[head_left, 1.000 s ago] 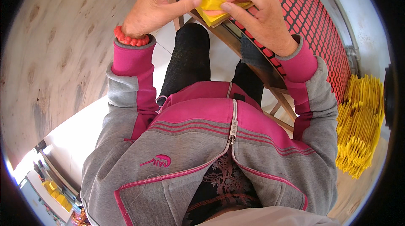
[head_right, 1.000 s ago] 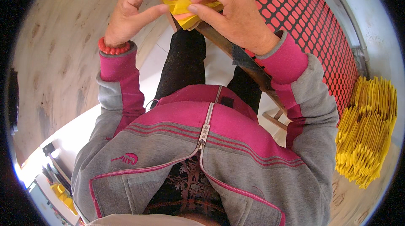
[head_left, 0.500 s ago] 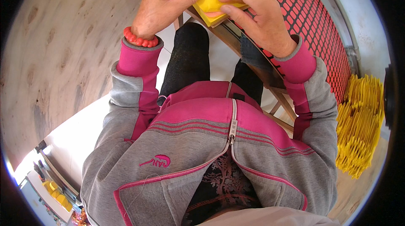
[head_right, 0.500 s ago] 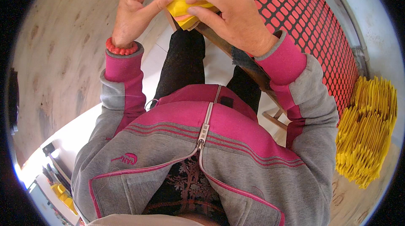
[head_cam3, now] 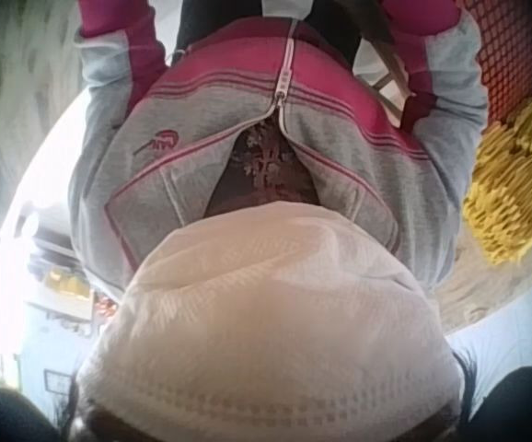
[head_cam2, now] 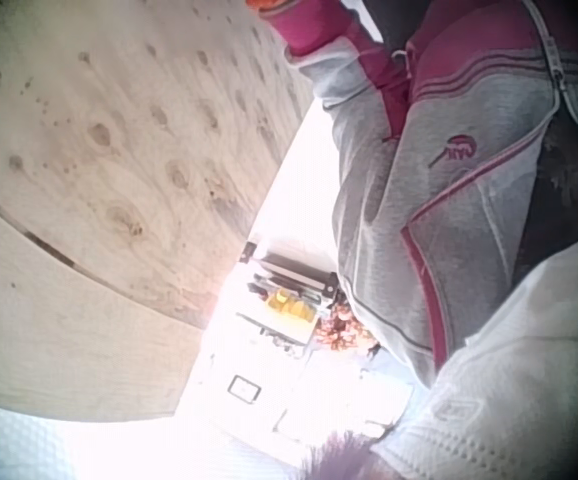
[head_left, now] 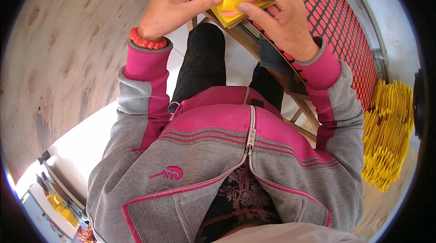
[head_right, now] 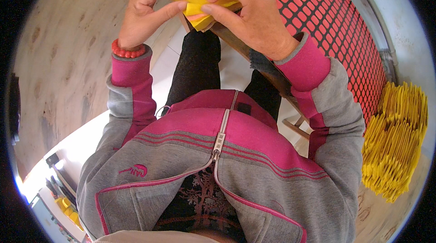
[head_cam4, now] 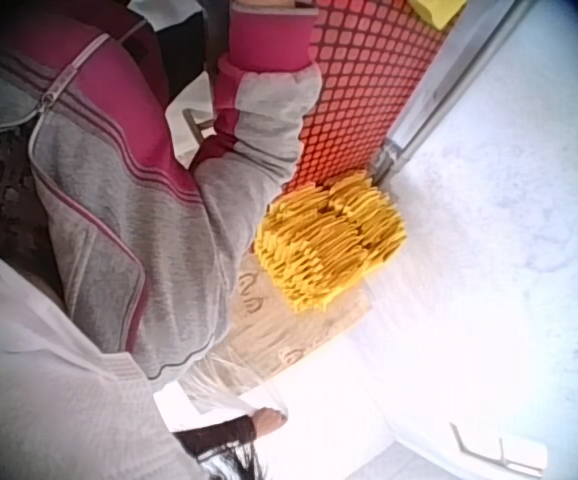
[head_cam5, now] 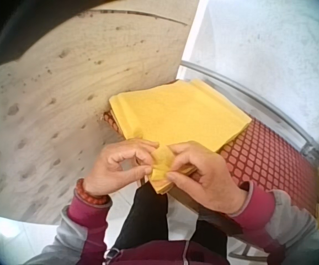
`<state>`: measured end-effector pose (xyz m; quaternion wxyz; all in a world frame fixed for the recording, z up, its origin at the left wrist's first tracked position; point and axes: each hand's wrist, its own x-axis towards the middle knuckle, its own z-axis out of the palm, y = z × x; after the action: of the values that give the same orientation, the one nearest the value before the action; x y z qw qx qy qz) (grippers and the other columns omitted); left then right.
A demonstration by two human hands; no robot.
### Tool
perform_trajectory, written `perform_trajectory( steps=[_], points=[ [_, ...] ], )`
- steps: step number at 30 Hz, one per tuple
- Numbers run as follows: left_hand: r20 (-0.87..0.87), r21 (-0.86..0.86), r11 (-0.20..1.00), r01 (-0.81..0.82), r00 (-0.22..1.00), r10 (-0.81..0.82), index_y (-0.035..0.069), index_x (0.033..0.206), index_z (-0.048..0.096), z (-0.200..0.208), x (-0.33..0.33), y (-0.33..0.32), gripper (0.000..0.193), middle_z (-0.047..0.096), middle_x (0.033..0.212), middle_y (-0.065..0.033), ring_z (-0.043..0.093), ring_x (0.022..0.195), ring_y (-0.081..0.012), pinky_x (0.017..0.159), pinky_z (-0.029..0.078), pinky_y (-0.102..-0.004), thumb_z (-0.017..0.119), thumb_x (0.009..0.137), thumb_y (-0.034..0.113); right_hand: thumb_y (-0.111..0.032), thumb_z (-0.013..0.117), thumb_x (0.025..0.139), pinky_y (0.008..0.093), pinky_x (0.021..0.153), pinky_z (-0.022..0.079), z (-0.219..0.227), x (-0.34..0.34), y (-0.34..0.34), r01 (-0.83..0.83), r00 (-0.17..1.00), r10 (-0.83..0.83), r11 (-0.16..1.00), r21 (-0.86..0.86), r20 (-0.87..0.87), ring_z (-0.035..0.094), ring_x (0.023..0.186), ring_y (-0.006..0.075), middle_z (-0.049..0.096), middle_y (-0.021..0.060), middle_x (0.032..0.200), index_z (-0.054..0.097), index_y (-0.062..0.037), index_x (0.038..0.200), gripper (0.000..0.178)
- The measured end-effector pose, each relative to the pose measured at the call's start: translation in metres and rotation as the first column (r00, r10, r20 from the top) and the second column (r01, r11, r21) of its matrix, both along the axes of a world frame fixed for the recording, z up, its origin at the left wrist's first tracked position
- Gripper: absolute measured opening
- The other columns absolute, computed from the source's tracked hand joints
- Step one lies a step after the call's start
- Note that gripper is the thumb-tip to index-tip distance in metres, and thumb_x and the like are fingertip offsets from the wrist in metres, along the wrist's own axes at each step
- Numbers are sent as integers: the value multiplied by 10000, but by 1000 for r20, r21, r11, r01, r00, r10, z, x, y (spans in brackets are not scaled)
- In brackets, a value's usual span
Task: The person folds yellow paper sheets by hand on a patterned table. They fold each sheet in half, smooth the crease, and stack the folded sheets into a growing pile on the right side of the table.
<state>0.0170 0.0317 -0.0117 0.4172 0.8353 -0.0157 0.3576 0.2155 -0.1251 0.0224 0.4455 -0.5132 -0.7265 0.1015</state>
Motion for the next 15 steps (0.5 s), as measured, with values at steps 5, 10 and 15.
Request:
perform_trajectory(
  steps=[5,10,15],
  points=[
    [-2,-343,938,-49,999,51,11,1002,671,-4,5,-10,81,704,1041,-58,642,1056,-166,946,500,-324,707,932,-8,-21,783,847,318,819,544,0,2,-2,26,1000,-25,999,-31,16,680,969,275,650,233,1200,631,-2,1033,241],
    [25,-461,887,-41,998,59,14,1002,644,-11,9,-9,59,682,1064,-27,615,987,-90,883,506,-260,670,964,-23,-20,766,854,351,865,536,4,2,1,-14,983,-1,997,79,183,679,1016,344,649,261,1210,656,2,1033,211],
    [129,-503,863,46,991,22,11,1006,661,-17,10,-7,58,681,1054,-23,615,995,-90,887,501,-254,653,970,-34,-22,749,866,355,860,526,5,-2,1,-16,992,11,999,47,123,676,1020,356,662,255,1168,669,0,964,128]
  ],
)
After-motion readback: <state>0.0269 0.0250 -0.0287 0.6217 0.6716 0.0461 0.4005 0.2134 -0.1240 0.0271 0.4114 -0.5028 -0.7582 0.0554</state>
